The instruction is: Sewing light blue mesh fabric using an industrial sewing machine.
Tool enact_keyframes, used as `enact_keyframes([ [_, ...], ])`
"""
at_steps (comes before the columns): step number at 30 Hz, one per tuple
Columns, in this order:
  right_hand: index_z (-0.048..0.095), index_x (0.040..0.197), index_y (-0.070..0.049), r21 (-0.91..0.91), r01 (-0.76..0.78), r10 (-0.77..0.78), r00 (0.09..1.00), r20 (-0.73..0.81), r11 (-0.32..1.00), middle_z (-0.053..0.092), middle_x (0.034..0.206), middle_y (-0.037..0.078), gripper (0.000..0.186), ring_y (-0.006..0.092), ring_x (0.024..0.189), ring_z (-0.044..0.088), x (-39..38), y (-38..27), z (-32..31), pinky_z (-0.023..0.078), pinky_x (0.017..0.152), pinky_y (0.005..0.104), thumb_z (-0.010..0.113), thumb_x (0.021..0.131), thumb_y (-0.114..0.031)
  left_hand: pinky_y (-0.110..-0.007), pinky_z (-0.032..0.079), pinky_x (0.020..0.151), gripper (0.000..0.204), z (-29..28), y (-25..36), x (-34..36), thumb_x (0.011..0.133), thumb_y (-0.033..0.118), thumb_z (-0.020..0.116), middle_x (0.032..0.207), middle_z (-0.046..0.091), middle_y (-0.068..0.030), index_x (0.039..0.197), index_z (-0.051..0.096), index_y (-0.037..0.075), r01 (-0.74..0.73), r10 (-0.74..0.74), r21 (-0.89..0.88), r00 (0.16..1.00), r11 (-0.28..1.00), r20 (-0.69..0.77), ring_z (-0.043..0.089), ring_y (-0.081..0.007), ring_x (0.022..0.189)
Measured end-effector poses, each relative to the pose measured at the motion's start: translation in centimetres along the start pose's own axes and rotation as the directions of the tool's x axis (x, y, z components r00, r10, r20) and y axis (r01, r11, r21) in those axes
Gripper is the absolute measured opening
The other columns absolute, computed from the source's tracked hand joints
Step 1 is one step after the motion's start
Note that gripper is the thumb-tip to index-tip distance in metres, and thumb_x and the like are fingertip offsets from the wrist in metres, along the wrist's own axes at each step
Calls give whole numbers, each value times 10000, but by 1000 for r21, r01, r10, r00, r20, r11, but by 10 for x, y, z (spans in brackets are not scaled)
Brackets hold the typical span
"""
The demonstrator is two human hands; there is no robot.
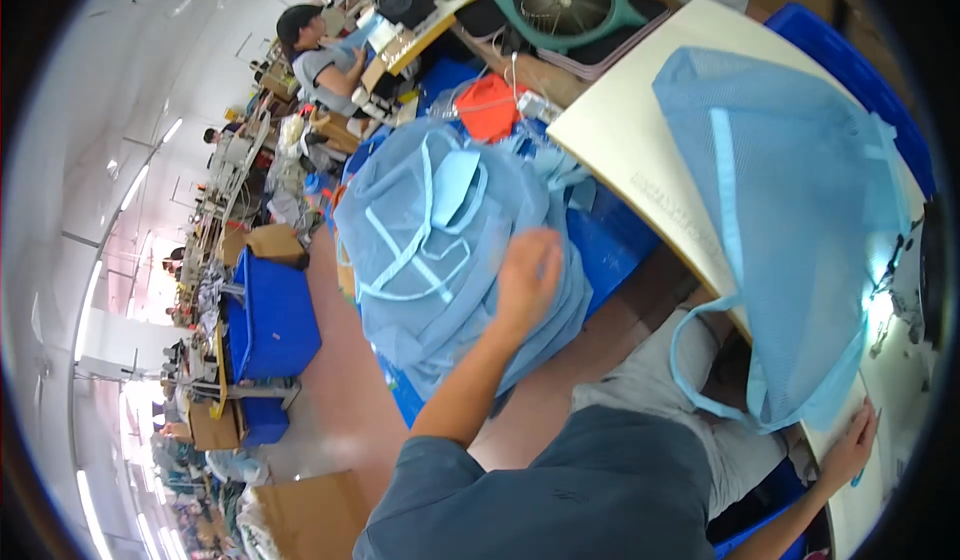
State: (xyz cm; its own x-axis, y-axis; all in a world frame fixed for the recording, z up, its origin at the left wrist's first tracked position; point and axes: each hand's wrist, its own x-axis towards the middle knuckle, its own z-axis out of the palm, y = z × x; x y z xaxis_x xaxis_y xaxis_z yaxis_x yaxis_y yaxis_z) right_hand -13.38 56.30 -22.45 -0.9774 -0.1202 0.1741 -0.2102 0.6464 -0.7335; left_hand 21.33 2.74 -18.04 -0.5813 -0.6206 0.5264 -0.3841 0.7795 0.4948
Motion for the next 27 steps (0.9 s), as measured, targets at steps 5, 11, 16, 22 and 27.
enact_keyframes([
  [5, 686, 1313, 13, 48, 22, -23, 1000, 5, 999, 705, 1307, 115, 352, 208, 1176, 637, -8, 2, -8, 464, 1061, 306, 524, 1124, -237, -433, 563, 859, 80, 54, 72, -44, 937, 28, 676, 1030, 721, -148, 1005, 714, 13, -135, 214, -322, 951, 937, 223, 689, -356, 967],
  [11, 693, 1267, 35, 31, 111, -109, 993, -52, 993, 711, 1223, 123, 324, 214, 1121, 635, -10, -16, -6, 470, 1029, 315, 544, 1112, -207, -448, 552, 909, 169, 110, 92, -90, 955, 91, 682, 1180, 686, -158, 1103, 702, 11, -45, 269, -426, 834, 904, 483, 662, -363, 1073],
  [16, 695, 1251, 45, 39, 93, -92, 995, -27, 995, 712, 1209, 119, 320, 220, 1108, 636, -8, -13, -4, 470, 1021, 320, 550, 1109, -201, -494, 463, 1088, 472, 166, 88, -116, 1011, 246, 645, 1470, 526, -247, 1407, 571, -1, -3, 135, -233, 824, 972, 550, 537, -430, 1313],
  [22, 703, 1235, 48, 72, 45, -42, 998, -37, 996, 709, 1188, 103, 307, 181, 1063, 632, -10, -18, -4, 479, 976, 296, 556, 1105, -189, -519, 394, 1161, 636, 197, 92, -133, 1020, 332, 622, 1565, 414, -309, 1519, 444, -20, 57, 35, -122, 769, 991, 638, 449, -485, 1396],
  [27, 702, 1232, 41, 66, 33, -31, 999, -34, 997, 703, 1162, 91, 291, 164, 1046, 622, -9, -17, 0, 480, 957, 283, 557, 1102, -175, -530, 378, 1173, 656, 195, 83, -131, 984, 325, 618, 1595, 378, -297, 1503, 460, -44, 86, 37, -165, 777, 983, 629, 414, -465, 1423],
])
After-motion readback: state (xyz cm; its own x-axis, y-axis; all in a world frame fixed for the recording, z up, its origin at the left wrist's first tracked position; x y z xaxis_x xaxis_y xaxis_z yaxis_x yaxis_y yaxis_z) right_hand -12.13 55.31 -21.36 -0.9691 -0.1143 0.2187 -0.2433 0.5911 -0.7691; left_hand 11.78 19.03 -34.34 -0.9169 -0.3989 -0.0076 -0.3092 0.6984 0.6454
